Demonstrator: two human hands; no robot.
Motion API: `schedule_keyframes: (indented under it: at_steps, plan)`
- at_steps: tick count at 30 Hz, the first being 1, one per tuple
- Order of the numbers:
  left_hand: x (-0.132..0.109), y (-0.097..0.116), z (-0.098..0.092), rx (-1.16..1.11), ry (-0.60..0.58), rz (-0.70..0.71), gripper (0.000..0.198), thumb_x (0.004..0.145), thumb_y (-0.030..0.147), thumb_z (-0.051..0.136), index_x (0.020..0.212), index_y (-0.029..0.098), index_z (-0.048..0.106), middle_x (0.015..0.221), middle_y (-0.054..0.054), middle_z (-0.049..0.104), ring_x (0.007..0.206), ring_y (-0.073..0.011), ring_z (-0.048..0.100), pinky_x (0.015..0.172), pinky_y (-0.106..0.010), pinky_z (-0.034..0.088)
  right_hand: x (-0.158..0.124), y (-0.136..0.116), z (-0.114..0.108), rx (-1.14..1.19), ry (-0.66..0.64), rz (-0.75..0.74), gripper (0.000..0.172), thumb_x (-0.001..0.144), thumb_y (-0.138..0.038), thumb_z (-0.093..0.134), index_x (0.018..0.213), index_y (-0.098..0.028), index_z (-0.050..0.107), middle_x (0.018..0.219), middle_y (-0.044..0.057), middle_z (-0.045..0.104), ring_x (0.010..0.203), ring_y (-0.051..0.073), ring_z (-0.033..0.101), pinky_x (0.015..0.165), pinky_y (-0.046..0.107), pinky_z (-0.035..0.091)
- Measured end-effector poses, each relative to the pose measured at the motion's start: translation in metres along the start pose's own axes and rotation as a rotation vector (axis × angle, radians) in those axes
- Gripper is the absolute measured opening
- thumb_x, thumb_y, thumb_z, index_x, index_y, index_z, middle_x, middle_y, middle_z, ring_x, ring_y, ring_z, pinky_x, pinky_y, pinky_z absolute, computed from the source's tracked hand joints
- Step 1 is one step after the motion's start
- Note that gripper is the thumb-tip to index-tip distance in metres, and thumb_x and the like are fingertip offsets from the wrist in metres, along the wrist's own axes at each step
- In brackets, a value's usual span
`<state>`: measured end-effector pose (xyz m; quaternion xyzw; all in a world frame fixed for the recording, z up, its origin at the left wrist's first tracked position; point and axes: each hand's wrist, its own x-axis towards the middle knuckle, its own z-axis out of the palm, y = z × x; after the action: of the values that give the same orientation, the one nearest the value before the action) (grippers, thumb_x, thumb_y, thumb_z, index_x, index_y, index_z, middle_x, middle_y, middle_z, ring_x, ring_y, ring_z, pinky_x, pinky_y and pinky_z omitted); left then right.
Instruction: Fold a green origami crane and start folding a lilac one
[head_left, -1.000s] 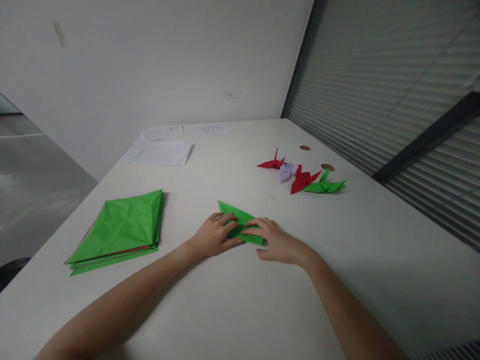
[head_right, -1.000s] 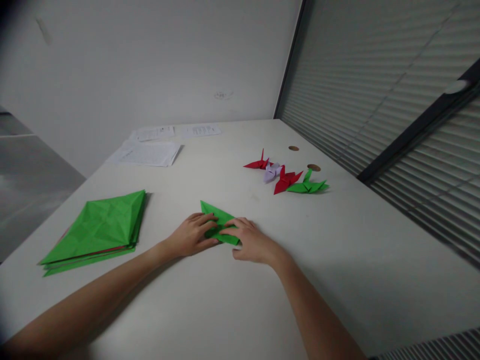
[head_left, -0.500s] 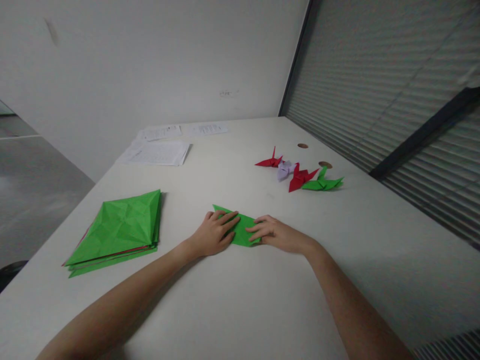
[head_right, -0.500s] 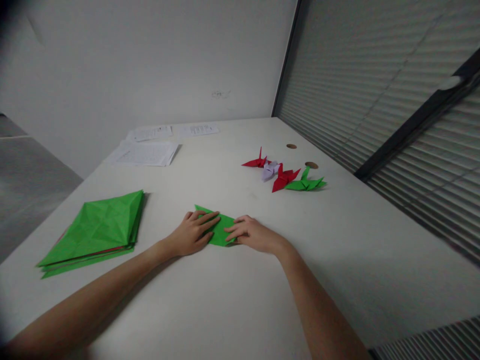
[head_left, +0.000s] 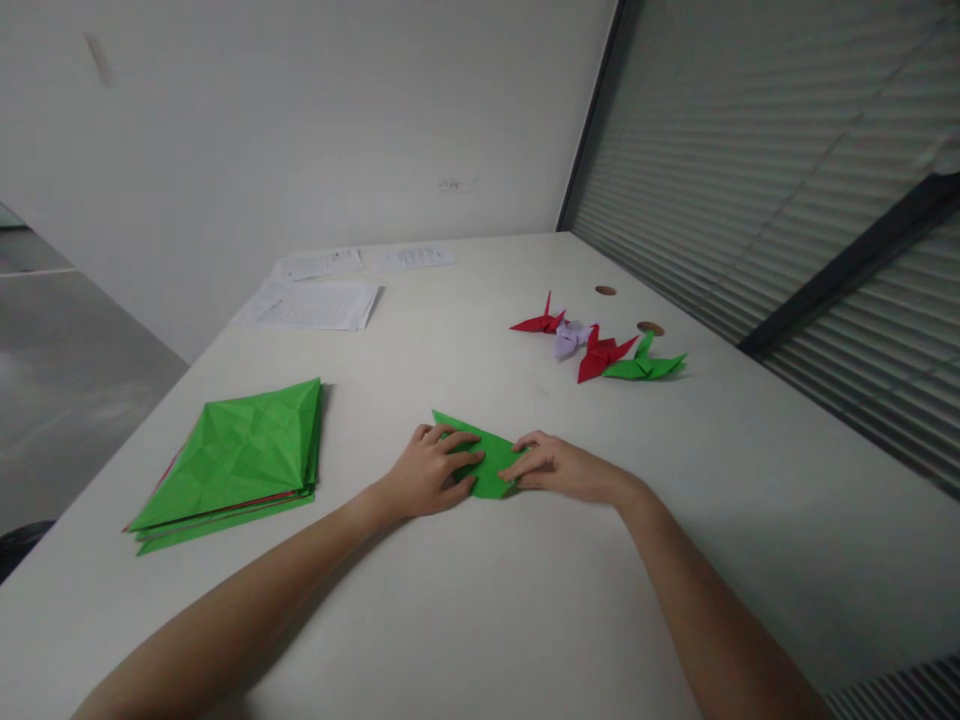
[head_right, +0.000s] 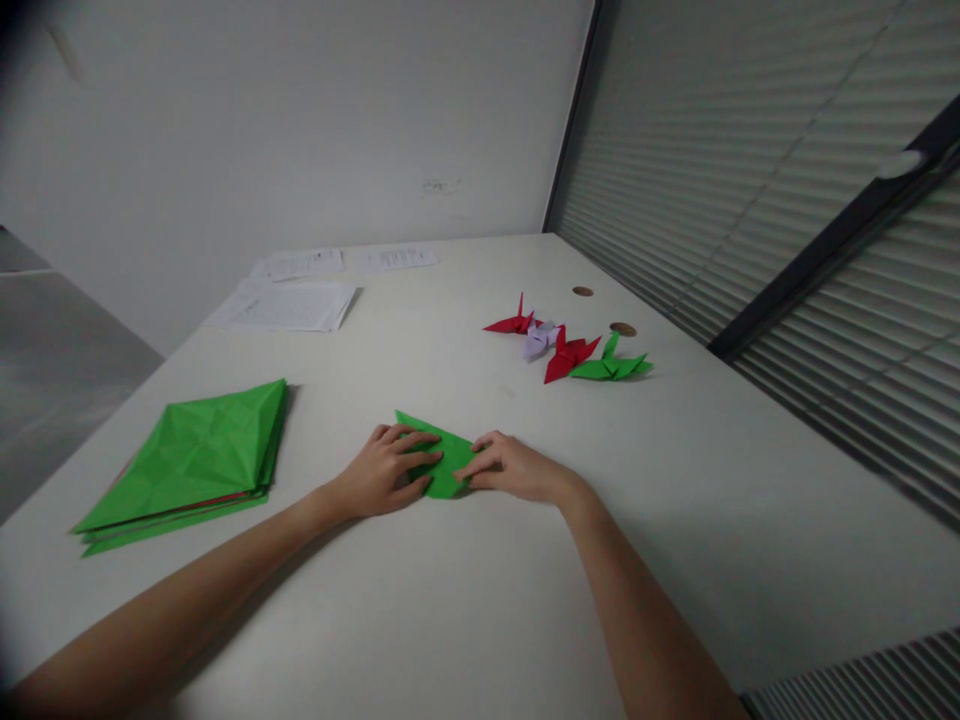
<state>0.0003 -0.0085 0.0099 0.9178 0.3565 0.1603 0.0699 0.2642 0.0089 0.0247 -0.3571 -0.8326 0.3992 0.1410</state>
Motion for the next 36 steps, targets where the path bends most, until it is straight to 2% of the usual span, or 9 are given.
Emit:
schedule_keyframes:
  at_steps: [4, 6, 12, 16, 20, 23, 31, 36]
  plan:
    - [0.000, 0.003, -0.001, 0.019, -0.020, 0.028, 0.037, 0.088, 0.039, 0.055, 0.122, 0.026, 0.064, 0.134, -0.008, 0.058, 0.115, -0.0313, 0.051, 0.091, -0.047, 0.037, 0.010, 0.006, 0.014, -0.099, 0.221, 0.073, 0.023, 0.091, -0.029, 0.055, 0.094, -0.020, 0.076, 0.091, 0.007, 0.072, 0.085, 0.021, 0.065, 0.080, 0.035, 0.051]
    - [0.000, 0.006, -0.002, 0.034, -0.022, 0.035, 0.035, 0.088, 0.039, 0.055, 0.118, 0.025, 0.066, 0.134, -0.008, 0.058, 0.114, -0.0315, 0.051, 0.091, -0.048, 0.037, 0.016, 0.007, 0.023, -0.175, 0.315, 0.093, 0.020, 0.090, -0.025, 0.056, 0.098, -0.020, 0.074, 0.092, 0.008, 0.073, 0.087, 0.022, 0.065, 0.082, 0.036, 0.049]
    - [-0.001, 0.012, 0.001, 0.039, 0.001, 0.028, 0.031, 0.086, 0.039, 0.056, 0.110, 0.024, 0.068, 0.133, -0.008, 0.059, 0.113, -0.0317, 0.052, 0.091, -0.048, 0.038, 0.027, 0.006, 0.040, -0.355, 0.448, 0.218, 0.015, 0.089, -0.024, 0.057, 0.096, -0.023, 0.070, 0.092, 0.005, 0.074, 0.087, 0.021, 0.065, 0.082, 0.035, 0.044]
    - [-0.001, 0.010, 0.004, 0.000, 0.050, 0.020, 0.031, 0.083, 0.037, 0.060, 0.109, 0.023, 0.069, 0.128, -0.009, 0.062, 0.111, -0.0306, 0.055, 0.092, -0.047, 0.040, 0.028, 0.004, 0.042, -0.414, 0.464, 0.257, 0.011, 0.089, -0.025, 0.058, 0.089, -0.023, 0.068, 0.088, 0.003, 0.073, 0.087, 0.021, 0.064, 0.081, 0.034, 0.039]
    - [-0.002, 0.007, 0.007, -0.062, 0.122, 0.017, 0.026, 0.082, 0.036, 0.063, 0.101, 0.020, 0.072, 0.110, -0.009, 0.067, 0.096, -0.0243, 0.062, 0.089, -0.042, 0.043, 0.028, 0.002, 0.044, -0.416, 0.481, 0.261, 0.009, 0.090, -0.023, 0.058, 0.089, -0.023, 0.066, 0.091, 0.003, 0.074, 0.089, 0.021, 0.065, 0.080, 0.034, 0.037]
    - [-0.003, 0.006, 0.008, -0.070, 0.140, 0.026, 0.023, 0.083, 0.037, 0.064, 0.096, 0.020, 0.073, 0.101, -0.008, 0.068, 0.094, -0.0239, 0.064, 0.088, -0.042, 0.043, 0.028, -0.001, 0.044, -0.427, 0.504, 0.262, 0.008, 0.091, -0.022, 0.057, 0.089, -0.023, 0.065, 0.091, 0.003, 0.074, 0.089, 0.021, 0.066, 0.080, 0.034, 0.035]
    - [-0.003, 0.002, 0.006, -0.182, 0.085, 0.006, 0.024, 0.081, 0.030, 0.065, 0.102, 0.022, 0.072, 0.107, -0.007, 0.065, 0.102, -0.0237, 0.059, 0.094, -0.042, 0.040, 0.028, 0.001, 0.040, -0.440, 0.494, 0.235, 0.012, 0.092, -0.018, 0.052, 0.093, -0.021, 0.064, 0.096, 0.004, 0.074, 0.092, 0.020, 0.067, 0.080, 0.033, 0.036]
    - [0.000, -0.006, 0.010, -0.290, 0.107, -0.037, 0.021, 0.083, 0.019, 0.060, 0.100, 0.023, 0.073, 0.105, -0.006, 0.066, 0.101, -0.0220, 0.060, 0.091, -0.041, 0.042, 0.029, 0.001, 0.041, -0.476, 0.483, 0.251, 0.013, 0.091, -0.017, 0.051, 0.093, -0.021, 0.064, 0.096, 0.005, 0.074, 0.092, 0.020, 0.067, 0.078, 0.032, 0.037]
